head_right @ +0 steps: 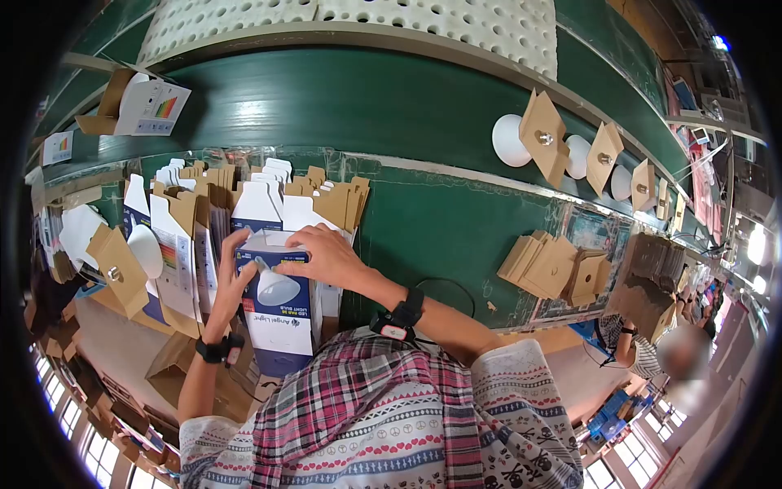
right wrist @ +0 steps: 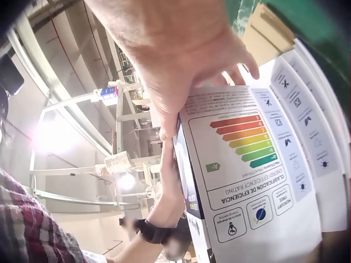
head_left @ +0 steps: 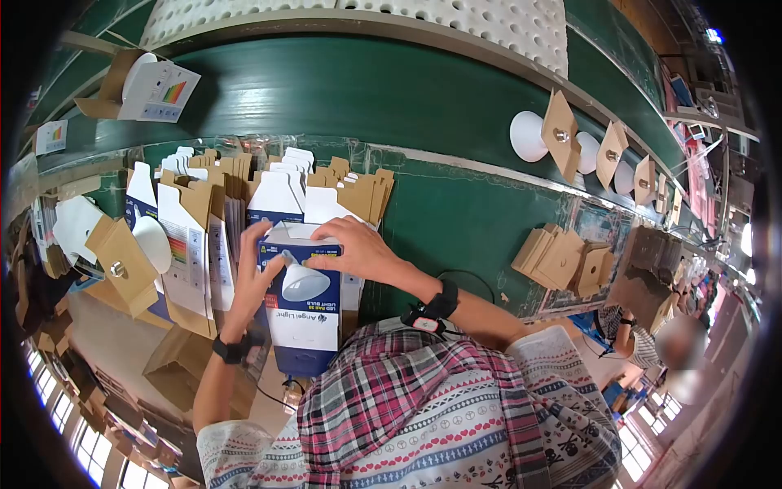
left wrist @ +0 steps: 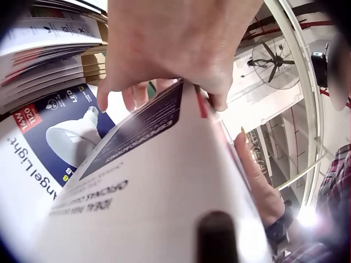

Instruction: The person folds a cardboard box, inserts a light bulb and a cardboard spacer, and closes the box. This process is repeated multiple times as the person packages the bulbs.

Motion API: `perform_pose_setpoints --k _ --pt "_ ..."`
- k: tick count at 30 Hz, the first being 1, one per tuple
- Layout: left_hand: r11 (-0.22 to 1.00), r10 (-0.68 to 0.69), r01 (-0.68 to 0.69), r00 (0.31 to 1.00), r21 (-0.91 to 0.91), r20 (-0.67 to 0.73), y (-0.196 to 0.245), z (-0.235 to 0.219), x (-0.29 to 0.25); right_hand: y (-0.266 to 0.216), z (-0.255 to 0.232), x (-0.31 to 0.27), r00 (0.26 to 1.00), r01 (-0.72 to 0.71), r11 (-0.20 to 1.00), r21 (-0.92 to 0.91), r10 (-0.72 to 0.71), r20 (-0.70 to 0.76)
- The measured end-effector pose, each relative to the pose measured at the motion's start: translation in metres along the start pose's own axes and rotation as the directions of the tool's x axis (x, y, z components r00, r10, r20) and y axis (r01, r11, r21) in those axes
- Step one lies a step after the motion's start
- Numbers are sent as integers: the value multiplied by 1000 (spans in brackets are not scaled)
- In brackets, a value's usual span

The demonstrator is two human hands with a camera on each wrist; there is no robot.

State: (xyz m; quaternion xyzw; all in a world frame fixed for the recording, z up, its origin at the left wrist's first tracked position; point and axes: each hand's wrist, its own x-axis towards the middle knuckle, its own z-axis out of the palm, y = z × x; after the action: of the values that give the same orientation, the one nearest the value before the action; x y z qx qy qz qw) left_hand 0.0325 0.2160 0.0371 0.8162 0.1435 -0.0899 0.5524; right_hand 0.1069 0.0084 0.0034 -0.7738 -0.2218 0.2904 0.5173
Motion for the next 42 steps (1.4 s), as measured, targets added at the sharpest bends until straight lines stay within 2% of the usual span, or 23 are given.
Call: perform_pose_setpoints --k 3,5,8,10,11,12,13,14,15,16,17,18,19,20,21,23,25,27,30,33,36,39,42 --pt "957 -261 261 965 -125 12 -12 -8 -52 -3 -2 -3 999 -51 999 -1 51 -8" --pt "927 -375 371 924 55 76 -3 -17 -86 -1 1 -6 998 -54 999 -7 54 -42" --pt "677 -698 519 677 522 232 13 -32 -119 -3 4 -6 994 -53 999 -8 52 -101" --pt "775 -622 624 727 97 292 15 -34 -133 -3 3 2 993 -56 998 15 57 -104" --pt "767 -571 628 760 -127 311 24 -34 -134 -3 2 6 992 -62 998 26 64 -108" --pt "791 -582 612 740 22 337 43 -51 -124 -4 -2 12 992 -99 990 102 106 -67" --pt "732 -628 677 714 -75 309 58 -62 -117 0 -6 23 993 -101 983 155 110 -52" --pt "731 -625 646 763 -220 162 56 -69 -111 9 -8 34 993 -107 973 206 116 -31" --pt "740 -591 603 794 -297 141 90 -72 -96 11 -11 43 993 -112 960 257 117 -6" --pt "747 -487 505 858 -433 162 94 -78 -83 7 -20 48 953 -298 918 263 274 127" --pt "636 -492 546 831 -545 259 95 -91 -67 3 -28 51 873 -473 848 239 416 254" --pt "608 -457 565 823 -558 336 102 -94 -47 15 -20 54 890 -454 844 285 414 190" --pt "575 -384 634 767 -517 514 85 -99 -19 30 -17 55 940 -341 926 162 341 33" --pt "642 -275 563 803 -520 529 69 -94 -7 45 -18 55 965 -235 972 19 235 -113" --pt "617 -340 596 791 -513 509 70 -87 2 52 -23 52 964 -142 981 -135 106 -243" --pt "556 -462 660 751 -505 472 83 -63 17 5 -49 19 868 162 987 8 -139 -477" --pt "607 -414 576 817 -547 402 91 -54 12 -46 -88 -30 815 382 904 -193 -428 -390" --pt "620 -359 534 844 -574 398 87 -50 6 -91 -102 -69 721 621 646 -443 -693 1" --pt "565 -297 514 856 -646 422 69 -53 -2 -109 -69 -82 620 760 364 -538 -652 436" --pt "581 -244 423 906 -695 347 66 -45 -5 -96 -27 -63 642 716 197 -670 -564 520" --pt "604 -232 298 953 -739 195 60 -57 -11 -81 -9 -51 732 666 189 -722 -354 582" --pt "630 -253 162 968 -759 -3 23 -69 -26 -85 -21 -53 743 662 289 -691 -369 558" --pt "703 -288 130 951 -699 -114 -26 -54 -42 -88 -62 -35 706 700 480 -529 -574 414"
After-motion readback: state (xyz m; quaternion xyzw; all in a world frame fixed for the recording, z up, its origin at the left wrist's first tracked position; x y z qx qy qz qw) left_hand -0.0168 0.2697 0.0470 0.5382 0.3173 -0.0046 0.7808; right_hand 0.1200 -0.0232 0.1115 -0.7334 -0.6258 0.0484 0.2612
